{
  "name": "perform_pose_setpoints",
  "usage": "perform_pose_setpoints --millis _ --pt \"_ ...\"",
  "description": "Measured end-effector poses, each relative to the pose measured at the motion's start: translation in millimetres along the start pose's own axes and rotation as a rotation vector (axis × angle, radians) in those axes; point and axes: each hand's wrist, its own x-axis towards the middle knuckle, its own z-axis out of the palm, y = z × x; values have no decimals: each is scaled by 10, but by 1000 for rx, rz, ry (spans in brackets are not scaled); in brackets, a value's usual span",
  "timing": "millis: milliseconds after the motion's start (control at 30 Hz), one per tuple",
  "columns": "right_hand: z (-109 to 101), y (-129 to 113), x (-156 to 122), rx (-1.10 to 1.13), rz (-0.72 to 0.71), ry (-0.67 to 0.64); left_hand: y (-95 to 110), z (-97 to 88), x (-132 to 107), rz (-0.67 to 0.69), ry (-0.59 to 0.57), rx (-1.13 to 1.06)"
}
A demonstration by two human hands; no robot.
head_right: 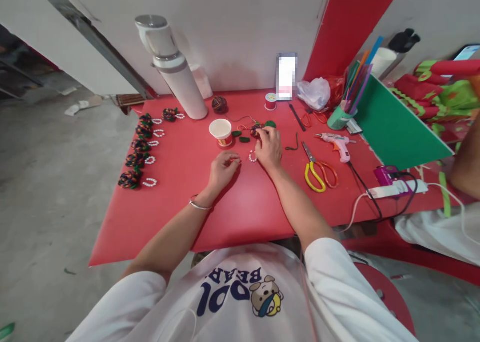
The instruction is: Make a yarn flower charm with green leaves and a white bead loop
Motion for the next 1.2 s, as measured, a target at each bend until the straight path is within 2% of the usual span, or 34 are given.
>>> perform_pose_setpoints --millis 167,267,367,433,467,567,633,733,800,900,1000,1100,1200 --pt "86 38 210 -69 23 -113 27 -21 -8 6 22 -52" --pt "106 95 224 -25 45 -93 28 -25 -10 17 45 -117" --pt "88 136 211 185 120 31 25 -18 -8 -88 46 -262" --pt "56 123 214 453 240 86 32 -18 -5 -189 30 -402" --pt "34 99 218 609 314 71 40 -23 -4 -221 25 -469" --pt "-61 -37 220 991 509 -145 76 -59 4 -225 32 -608" --pt "-135 -157 199 1099 555 -354 102 -90 10 -213 16 -661" --pt "-221 -318 143 1107 502 -591 126 -125 21 -239 -78 -740" --pt "-242 -387 111 1081 439 -640 128 -142 35 -299 -150 -793" --pt "-224 -427 90 1041 386 -612 125 -176 66 -396 -220 -828" --pt "-181 -392 102 1024 382 -539 127 -219 107 -461 -236 -852" --pt "-119 -280 136 983 389 -375 135 -253 156 -538 -146 -915" --pt "-23 -120 174 812 376 -134 146 -276 198 -628 -84 -984"
